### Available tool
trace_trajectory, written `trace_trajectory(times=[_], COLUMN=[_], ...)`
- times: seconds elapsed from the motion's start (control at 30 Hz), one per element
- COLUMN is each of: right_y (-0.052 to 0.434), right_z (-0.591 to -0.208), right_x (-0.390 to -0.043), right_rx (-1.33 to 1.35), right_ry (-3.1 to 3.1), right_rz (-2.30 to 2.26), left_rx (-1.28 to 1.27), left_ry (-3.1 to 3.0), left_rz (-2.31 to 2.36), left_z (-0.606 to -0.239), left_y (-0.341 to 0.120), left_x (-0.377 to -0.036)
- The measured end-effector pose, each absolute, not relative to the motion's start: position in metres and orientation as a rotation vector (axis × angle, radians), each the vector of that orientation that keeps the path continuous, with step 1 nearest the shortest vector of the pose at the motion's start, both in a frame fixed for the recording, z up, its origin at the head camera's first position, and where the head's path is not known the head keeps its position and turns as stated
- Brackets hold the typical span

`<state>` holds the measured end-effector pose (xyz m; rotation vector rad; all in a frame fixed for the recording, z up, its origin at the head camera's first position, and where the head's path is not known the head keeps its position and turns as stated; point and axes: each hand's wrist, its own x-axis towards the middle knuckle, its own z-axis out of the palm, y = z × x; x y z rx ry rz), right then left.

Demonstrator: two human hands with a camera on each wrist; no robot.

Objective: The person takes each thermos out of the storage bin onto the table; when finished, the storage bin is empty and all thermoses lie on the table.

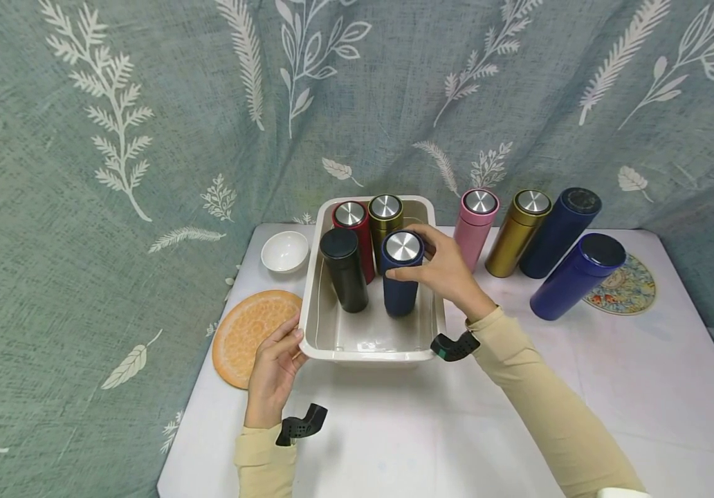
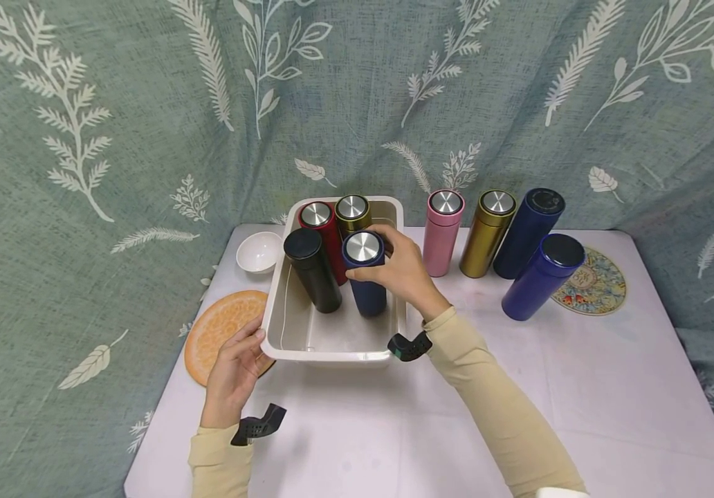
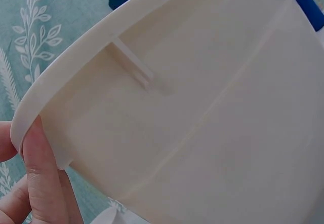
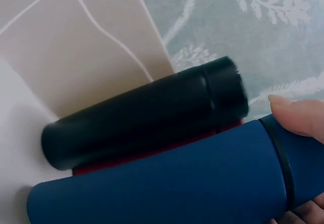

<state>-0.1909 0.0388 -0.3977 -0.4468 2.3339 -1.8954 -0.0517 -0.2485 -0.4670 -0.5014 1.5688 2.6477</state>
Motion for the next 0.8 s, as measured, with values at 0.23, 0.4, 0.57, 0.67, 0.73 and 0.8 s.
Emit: trace_trajectory(times=[0.23, 0.4, 0.57, 0.67, 0.73, 0.8], right_y=[0.047, 0.055, 0.061, 0.067, 0.073, 0.079], right_z=[-0.377, -0.362, -0.347, -0.337, -0.33, -0.323], right_x=[-0.18, -0.172, -0.163, -0.156, -0.152, -0.147], right_rx=[-0.454, -0.511, -0.538, -0.551, -0.557, -0.575], right_ry=[2.381, 2.377, 2.395, 2.406, 2.434, 2.447], right_rz=[-1.927, -2.021, -2.137, -2.205, -2.237, -2.282], left_rx=[-0.502, -0.493, -0.481, -0.474, -0.471, -0.47], left_ry=[1.575, 1.564, 1.566, 1.564, 1.556, 1.548], left_rz=[2.647, 2.649, 2.665, 2.667, 2.665, 2.667], left_z=[-0.468, -0.468, -0.468, -0.468, -0.468, -0.468], left_y=[-0.248, -0.247, -0.247, -0.248, -0.248, -0.249], left_x=[-0.051, -0.052, -0.052, -0.052, -0.051, -0.051])
